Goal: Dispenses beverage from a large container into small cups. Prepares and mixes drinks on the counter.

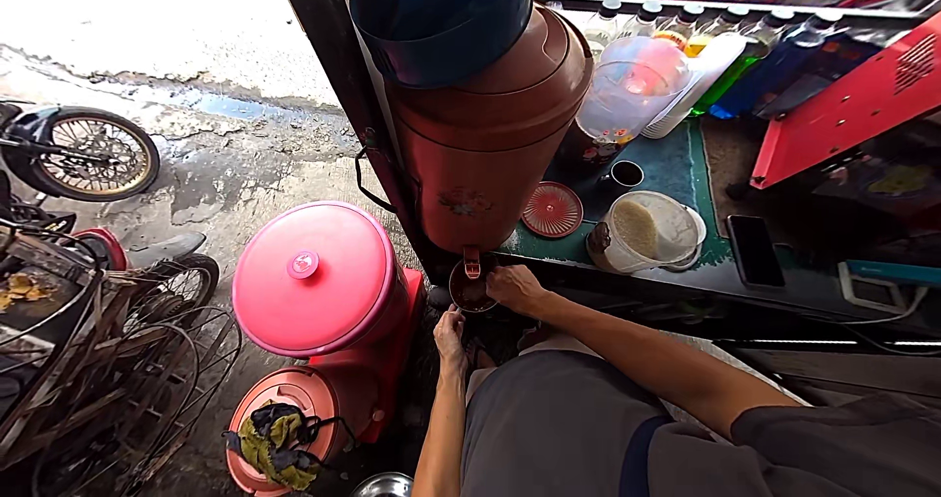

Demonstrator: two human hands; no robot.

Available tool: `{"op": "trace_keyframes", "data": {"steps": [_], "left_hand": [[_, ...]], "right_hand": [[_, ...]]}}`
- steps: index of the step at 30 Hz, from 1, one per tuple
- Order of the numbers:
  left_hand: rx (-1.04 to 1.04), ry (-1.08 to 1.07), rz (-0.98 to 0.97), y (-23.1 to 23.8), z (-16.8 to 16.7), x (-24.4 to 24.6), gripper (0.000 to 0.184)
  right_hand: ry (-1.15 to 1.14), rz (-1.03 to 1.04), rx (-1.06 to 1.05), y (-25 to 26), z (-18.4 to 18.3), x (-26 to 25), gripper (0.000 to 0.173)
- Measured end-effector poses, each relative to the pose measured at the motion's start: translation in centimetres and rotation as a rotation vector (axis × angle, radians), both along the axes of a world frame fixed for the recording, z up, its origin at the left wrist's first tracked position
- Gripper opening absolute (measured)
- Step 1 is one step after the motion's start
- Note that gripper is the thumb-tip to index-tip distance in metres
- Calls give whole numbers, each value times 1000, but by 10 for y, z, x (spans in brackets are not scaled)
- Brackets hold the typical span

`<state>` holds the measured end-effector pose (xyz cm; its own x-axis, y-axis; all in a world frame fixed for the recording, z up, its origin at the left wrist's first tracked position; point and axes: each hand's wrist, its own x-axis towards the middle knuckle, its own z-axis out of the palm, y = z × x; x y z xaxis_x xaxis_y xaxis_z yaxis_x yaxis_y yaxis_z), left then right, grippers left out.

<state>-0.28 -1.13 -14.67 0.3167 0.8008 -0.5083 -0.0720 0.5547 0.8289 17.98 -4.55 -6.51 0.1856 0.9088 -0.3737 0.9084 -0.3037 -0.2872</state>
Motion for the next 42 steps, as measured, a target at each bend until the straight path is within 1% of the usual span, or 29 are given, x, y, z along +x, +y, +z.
{"op": "trace_keyframes", "data": {"steps": [1, 2, 3, 4, 6, 7, 9, 11, 12, 13, 15, 16, 18, 20, 21, 22, 24, 25, 26, 28, 30, 31, 33, 35, 36, 38, 40, 41, 42], "left_hand": [[-2, 0, 0, 0, 1, 0, 27], [-1, 0, -1, 0, 1, 0, 27], [1, -1, -1, 0, 1, 1, 26], [0, -1, 1, -1, 2, 0, 27], [3, 5, 6, -2, 2, 1, 27], [0, 3, 10, -2, 2, 1, 27], [1, -2, 11, -1, 1, 2, 26], [0, -4, 10, -1, 1, 1, 26], [1, -4, 5, -1, 2, 1, 25], [1, -3, 3, -1, 2, 1, 25], [-6, 1, 7, -2, 5, 1, 26], [-11, 4, 14, -2, 6, 2, 26], [-10, 0, 27, 0, 6, 2, 25], [-9, 1, 23, -1, 5, 1, 25], [-5, 12, 6, -4, 5, 0, 25], [7, 28, -17, -8, 6, -2, 26], [29, 63, -33, -11, 18, -3, 28], [43, 77, -24, -8, 23, -3, 28], [55, 89, -19, -5, 23, -4, 29], [46, 78, -48, -3, 13, -7, 31], [59, 92, -68, 1, 4, -7, 32], [59, 100, -67, 2, 3, -7, 32], [60, 111, -51, 2, 2, -8, 31], [60, 111, -23, 1, 2, -9, 31], [61, 107, -21, 1, 2, -9, 31], [61, 107, -19, 1, 3, -10, 31], [52, 94, -23, 4, 2, -9, 30], [45, 81, -20, 4, 1, -8, 30], [39, 68, -16, 4, 1, -7, 30]], "right_hand": [[43, 88, -37, -3, 4, -3, 40], [93, 127, -33, -3, 6, -3, 41], [135, 91, 3, -3, 8, -2, 43], [160, -5, 52, -1, 8, 1, 43], [96, -163, 125, 5, 0, 7, 40], [43, -163, 109, 6, -3, 7, 38], [10, -7, 30, 4, 0, 2, 38], [91, 128, -12, 0, 5, -1, 41], [131, 103, 17, -1, 5, 0, 42], [155, 18, 60, 1, 4, 2, 42], [101, -128, 108, 7, -1, 7, 40], [53, -132, 86, 8, -2, 7, 39], [14, 10, -5, 6, 1, 0, 38], [84, 148, -46, 1, 3, -4, 41], [113, 133, -17, -5, 0, -4, 43], [115, 56, 30, -10, -2, -3, 44], [33, -124, 112, -6, 5, 0, 41], [-30, -157, 174, 0, 6, 0, 37], [-88, -147, 230, 3, 4, -3, 33], [-100, -33, 186, -5, 1, -11, 31], [-2, 99, 75, -8, -2, -10, 35], [63, 102, 59, -8, -5, -8, 37], [132, -40, 104, -2, -8, -3, 37], [34, -160, 180, 2, -9, -1, 34], [-37, -161, 216, 3, -11, -2, 31], [-113, -57, 218, 0, -13, -7, 30], [-44, 84, 136, -2, -14, -8, 35], [7, 99, 129, 0, -15, -6, 36], [54, 44, 132, 2, -13, -4, 36]]}}
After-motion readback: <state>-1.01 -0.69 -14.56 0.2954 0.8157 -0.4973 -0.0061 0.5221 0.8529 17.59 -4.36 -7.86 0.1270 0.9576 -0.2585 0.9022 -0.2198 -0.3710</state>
